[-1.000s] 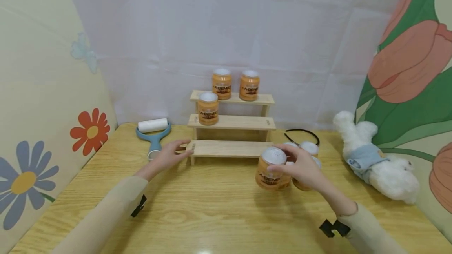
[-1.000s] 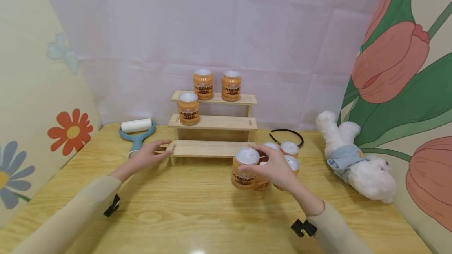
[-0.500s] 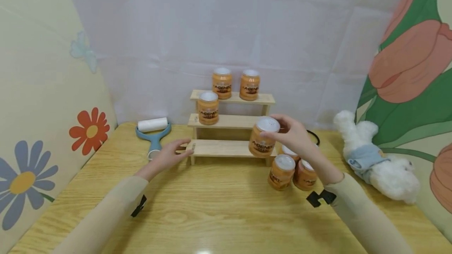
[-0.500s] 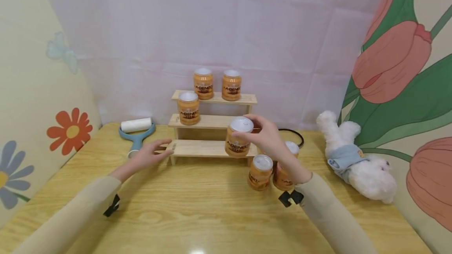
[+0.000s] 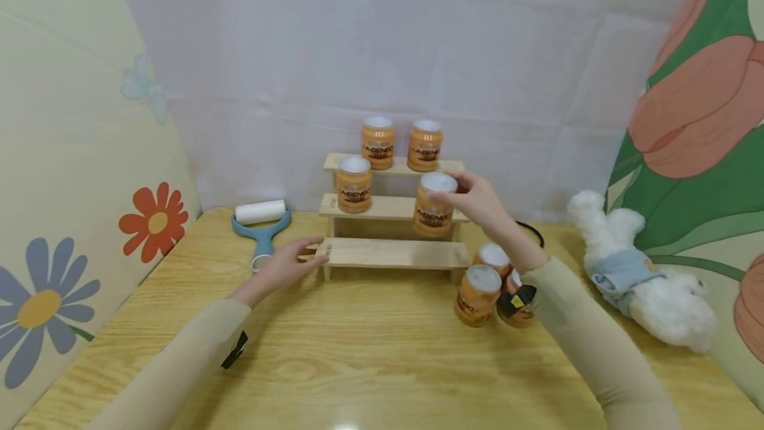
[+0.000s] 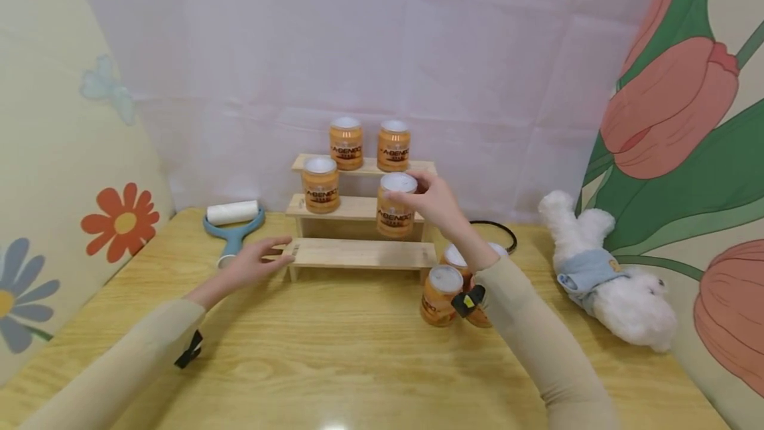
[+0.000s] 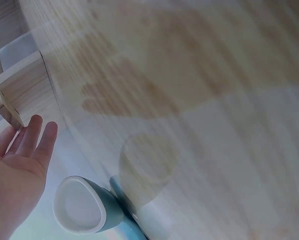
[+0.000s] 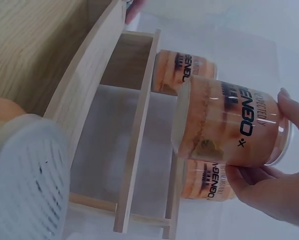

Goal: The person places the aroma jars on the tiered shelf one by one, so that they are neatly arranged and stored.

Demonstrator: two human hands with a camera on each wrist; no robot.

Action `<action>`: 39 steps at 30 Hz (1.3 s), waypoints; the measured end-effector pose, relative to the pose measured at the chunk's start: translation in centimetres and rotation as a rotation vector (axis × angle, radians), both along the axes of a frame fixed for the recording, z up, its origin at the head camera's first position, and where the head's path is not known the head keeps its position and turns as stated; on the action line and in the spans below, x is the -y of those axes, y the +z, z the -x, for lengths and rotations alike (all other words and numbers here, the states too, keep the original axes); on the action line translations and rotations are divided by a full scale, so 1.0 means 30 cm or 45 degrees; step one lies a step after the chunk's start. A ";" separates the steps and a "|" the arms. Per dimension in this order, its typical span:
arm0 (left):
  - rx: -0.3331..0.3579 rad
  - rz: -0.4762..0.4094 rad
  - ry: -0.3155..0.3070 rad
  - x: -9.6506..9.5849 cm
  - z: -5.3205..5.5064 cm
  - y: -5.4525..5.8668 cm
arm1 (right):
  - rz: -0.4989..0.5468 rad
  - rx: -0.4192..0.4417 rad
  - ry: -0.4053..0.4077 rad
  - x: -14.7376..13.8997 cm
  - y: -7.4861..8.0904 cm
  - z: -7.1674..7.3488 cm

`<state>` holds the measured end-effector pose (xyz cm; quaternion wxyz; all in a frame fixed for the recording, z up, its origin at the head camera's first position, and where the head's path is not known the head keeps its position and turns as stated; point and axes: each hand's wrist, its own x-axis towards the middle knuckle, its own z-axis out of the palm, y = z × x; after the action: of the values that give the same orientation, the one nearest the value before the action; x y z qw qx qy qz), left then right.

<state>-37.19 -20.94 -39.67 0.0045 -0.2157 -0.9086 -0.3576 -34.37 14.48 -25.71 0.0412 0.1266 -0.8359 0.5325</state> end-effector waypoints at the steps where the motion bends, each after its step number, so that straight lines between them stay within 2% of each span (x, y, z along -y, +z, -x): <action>1: -0.001 -0.003 0.001 -0.001 0.001 -0.001 | 0.000 -0.006 -0.008 0.005 0.001 0.010; 6: -0.020 -0.033 -0.014 -0.009 0.000 -0.010 | -0.016 -0.079 0.032 0.033 -0.006 0.061; 10: -0.038 -0.042 -0.011 -0.009 -0.007 -0.022 | -0.007 -0.092 0.085 0.064 -0.015 0.092; 18: -0.036 -0.046 -0.017 -0.016 -0.017 -0.030 | 0.069 0.005 0.054 0.123 -0.032 0.127; 26: -0.005 -0.027 -0.003 -0.024 -0.015 -0.035 | 0.039 0.033 0.054 0.144 -0.058 0.155; 32: -0.006 -0.015 0.006 -0.023 -0.016 -0.030 | 0.035 0.049 0.070 0.141 -0.070 0.177; 39: -0.042 -0.033 -0.007 -0.002 -0.009 0.000 | 0.048 0.045 0.081 0.142 -0.052 0.191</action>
<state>-36.92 -20.88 -39.67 0.0213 -0.2240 -0.9031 -0.3658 -40.11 10.20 -27.26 0.0119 0.1429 -0.8220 0.5512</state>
